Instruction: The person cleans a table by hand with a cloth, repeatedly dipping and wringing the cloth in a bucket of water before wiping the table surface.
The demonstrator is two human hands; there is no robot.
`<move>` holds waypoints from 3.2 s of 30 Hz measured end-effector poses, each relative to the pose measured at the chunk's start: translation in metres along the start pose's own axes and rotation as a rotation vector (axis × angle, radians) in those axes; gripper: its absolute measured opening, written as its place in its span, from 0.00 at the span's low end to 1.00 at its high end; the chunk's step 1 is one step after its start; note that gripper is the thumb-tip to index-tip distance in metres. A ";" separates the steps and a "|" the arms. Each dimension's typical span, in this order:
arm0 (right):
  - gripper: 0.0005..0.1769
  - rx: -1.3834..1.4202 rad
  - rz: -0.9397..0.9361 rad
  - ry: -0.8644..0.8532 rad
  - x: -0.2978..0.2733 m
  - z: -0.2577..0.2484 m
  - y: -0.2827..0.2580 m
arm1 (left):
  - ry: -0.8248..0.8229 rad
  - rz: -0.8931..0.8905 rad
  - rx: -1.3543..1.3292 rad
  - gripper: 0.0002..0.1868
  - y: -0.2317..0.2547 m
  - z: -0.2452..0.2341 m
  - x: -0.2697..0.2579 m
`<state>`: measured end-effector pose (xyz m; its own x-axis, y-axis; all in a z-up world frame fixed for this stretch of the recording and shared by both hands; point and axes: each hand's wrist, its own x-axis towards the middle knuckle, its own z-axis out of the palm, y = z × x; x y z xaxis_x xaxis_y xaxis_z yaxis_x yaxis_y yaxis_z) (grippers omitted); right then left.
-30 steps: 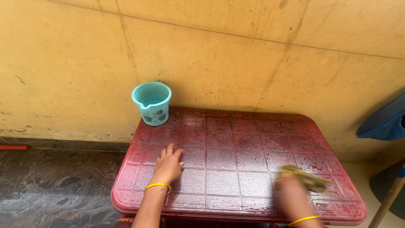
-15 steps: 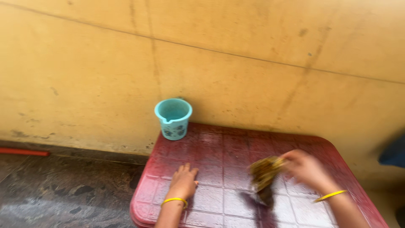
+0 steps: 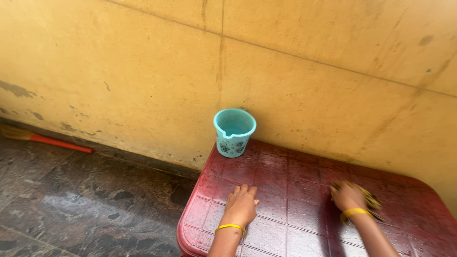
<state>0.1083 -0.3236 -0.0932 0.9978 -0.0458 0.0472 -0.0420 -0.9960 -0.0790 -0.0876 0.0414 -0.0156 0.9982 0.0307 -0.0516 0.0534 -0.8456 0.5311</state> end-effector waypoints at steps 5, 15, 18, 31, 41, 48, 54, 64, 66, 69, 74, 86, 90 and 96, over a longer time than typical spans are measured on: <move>0.18 0.262 -0.508 -0.057 -0.031 -0.038 -0.168 | 0.318 -0.039 -0.022 0.33 0.001 -0.008 0.013; 0.18 0.208 -1.463 0.158 -0.100 -0.051 -0.261 | 0.655 -0.168 -0.202 0.30 -0.020 -0.002 0.033; 0.16 0.010 -1.205 0.172 -0.040 -0.048 -0.236 | 0.572 -0.176 -0.121 0.28 -0.019 0.005 0.035; 0.26 -0.525 -0.156 0.098 0.080 -0.017 0.151 | -0.265 -0.206 0.306 0.41 0.020 -0.003 0.020; 0.25 -0.230 0.360 0.062 -0.046 -0.028 0.283 | -0.267 -0.213 0.333 0.42 0.025 -0.003 0.019; 0.27 -0.426 0.299 0.078 -0.105 -0.018 0.274 | -0.233 -0.186 0.317 0.41 0.021 0.001 0.016; 0.24 0.007 -0.084 0.257 -0.069 0.017 0.095 | -0.113 -0.147 0.193 0.38 0.016 0.001 0.018; 0.18 0.431 -1.255 0.066 -0.258 -0.059 -0.235 | 0.365 -0.061 -0.137 0.30 -0.026 -0.007 0.029; 0.16 0.525 -1.214 0.107 -0.261 -0.064 -0.229 | 0.290 -0.090 -0.096 0.30 -0.029 -0.007 0.026; 0.09 0.500 -0.982 0.111 -0.227 -0.059 -0.166 | 0.191 -0.103 0.017 0.32 -0.029 -0.007 0.022; 0.20 0.249 -0.475 0.353 -0.171 -0.044 0.044 | 0.064 -0.103 0.104 0.32 -0.033 -0.006 0.014; 0.27 -0.097 0.447 0.025 -0.256 -0.056 0.298 | -0.107 -0.132 0.236 0.29 -0.040 0.007 0.009; 0.27 -0.201 0.434 0.041 -0.272 -0.007 0.256 | -0.116 -0.131 0.233 0.29 -0.040 0.004 0.007; 0.27 0.032 -0.447 0.316 -0.294 0.074 0.061 | -0.128 -0.136 0.202 0.28 -0.038 -0.002 0.007</move>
<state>-0.1837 -0.3654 -0.1861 0.8542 0.3555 0.3794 0.3891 -0.9211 -0.0132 -0.0829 0.0743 -0.0344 0.9700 0.0944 -0.2241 0.1674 -0.9277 0.3336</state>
